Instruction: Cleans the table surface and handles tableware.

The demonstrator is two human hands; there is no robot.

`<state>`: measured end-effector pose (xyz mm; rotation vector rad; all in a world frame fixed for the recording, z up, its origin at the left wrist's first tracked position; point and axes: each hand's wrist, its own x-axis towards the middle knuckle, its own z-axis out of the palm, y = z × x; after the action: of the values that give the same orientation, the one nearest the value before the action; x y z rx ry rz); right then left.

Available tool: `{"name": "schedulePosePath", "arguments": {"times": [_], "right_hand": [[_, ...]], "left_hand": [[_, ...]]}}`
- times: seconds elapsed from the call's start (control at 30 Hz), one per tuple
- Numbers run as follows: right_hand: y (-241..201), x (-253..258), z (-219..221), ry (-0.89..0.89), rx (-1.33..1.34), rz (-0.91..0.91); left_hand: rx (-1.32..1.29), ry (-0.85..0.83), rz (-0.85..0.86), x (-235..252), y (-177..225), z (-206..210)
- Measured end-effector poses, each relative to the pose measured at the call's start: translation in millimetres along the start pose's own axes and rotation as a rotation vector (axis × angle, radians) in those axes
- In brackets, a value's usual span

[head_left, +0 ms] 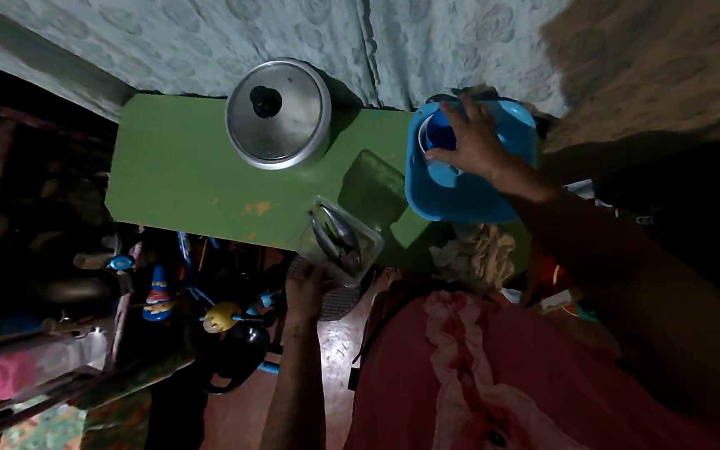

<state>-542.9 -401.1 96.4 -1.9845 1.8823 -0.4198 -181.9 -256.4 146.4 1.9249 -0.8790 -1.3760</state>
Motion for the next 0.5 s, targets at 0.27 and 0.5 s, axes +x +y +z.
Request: {"name": "schedulePosePath", "arguments": {"times": [0.27,0.5], "right_hand": [[-20,9,16,-0.059,-0.062,0.229],[12,3,3,-0.039,0.040,0.160]], "left_hand": [[0.095,-0.168,0.057,6,31,17],[0.198,-0.338,0.090,25,47,46]]}}
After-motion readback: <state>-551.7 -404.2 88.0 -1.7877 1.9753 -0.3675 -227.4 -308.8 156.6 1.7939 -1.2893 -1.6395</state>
